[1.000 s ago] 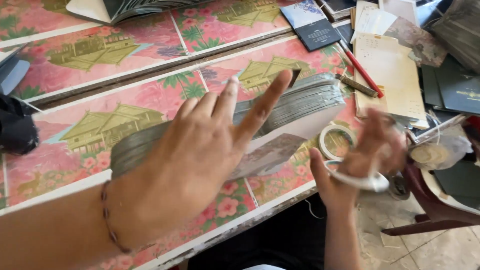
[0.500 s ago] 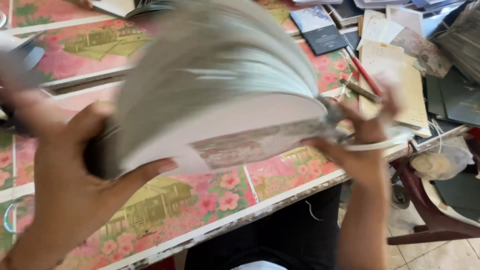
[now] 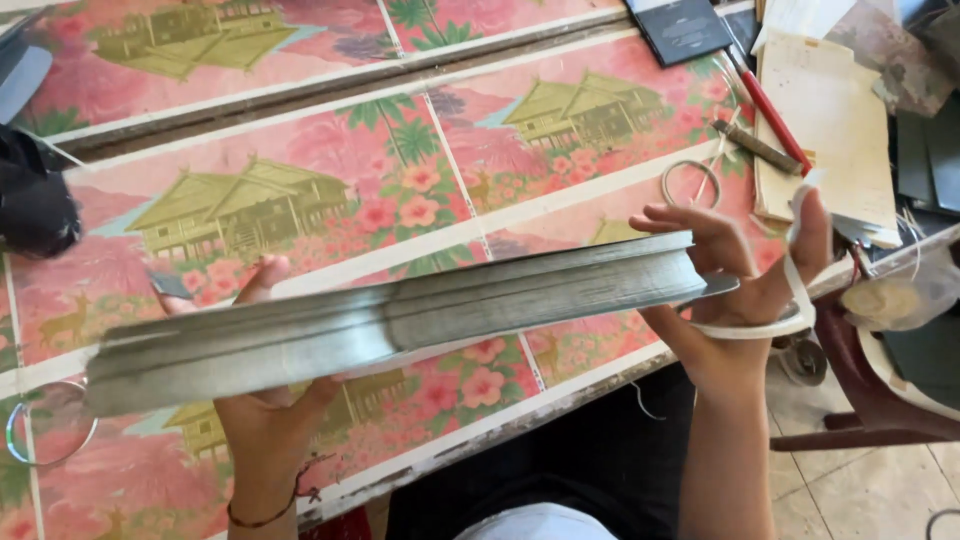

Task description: The person assembles a stack of white cards by applying adhesive tape to the edges and folding them. They handle a large stack of cards, repeatedly applying tape and folding the edges to secure them.

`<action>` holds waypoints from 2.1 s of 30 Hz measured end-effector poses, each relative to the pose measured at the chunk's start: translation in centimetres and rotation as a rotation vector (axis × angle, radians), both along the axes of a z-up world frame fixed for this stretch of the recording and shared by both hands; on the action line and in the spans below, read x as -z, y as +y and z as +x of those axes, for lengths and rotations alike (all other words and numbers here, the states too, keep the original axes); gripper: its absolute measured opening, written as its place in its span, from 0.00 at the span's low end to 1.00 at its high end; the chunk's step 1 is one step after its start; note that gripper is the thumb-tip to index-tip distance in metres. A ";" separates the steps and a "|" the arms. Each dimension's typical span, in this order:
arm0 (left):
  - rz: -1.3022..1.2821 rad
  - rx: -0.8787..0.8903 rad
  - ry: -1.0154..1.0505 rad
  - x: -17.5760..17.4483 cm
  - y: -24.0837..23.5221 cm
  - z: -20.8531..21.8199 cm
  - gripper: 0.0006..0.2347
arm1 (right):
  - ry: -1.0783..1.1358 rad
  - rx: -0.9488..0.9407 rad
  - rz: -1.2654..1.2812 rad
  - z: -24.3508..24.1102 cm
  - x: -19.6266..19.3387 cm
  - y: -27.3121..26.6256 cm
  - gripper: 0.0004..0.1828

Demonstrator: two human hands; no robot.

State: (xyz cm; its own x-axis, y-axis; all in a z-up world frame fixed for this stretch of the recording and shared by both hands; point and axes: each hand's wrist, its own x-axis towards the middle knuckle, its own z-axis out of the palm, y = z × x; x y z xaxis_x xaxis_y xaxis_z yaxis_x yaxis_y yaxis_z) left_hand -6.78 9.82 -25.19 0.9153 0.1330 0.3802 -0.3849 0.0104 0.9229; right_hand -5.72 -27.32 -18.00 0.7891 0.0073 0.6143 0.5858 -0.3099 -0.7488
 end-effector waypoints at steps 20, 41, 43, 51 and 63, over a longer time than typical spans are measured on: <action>-0.072 -0.141 0.143 3.5 -3.8 0.8 0.50 | 0.116 -0.175 0.374 -0.7 4.0 2.2 0.65; 0.390 -0.194 0.279 2.2 -4.5 1.3 0.57 | 0.564 0.182 0.107 -5.2 5.7 -5.7 0.59; 0.313 -0.137 0.391 2.2 -6.3 2.1 0.54 | 0.611 0.208 0.028 -5.0 5.7 -6.3 0.54; 1.139 -0.419 0.299 3.1 -7.5 -0.1 0.61 | -0.164 0.529 -0.375 -5.5 2.3 -2.5 0.41; 0.075 0.404 0.093 -7.9 -12.5 -3.2 0.36 | 0.100 -0.092 -0.018 -6.1 2.8 4.0 0.52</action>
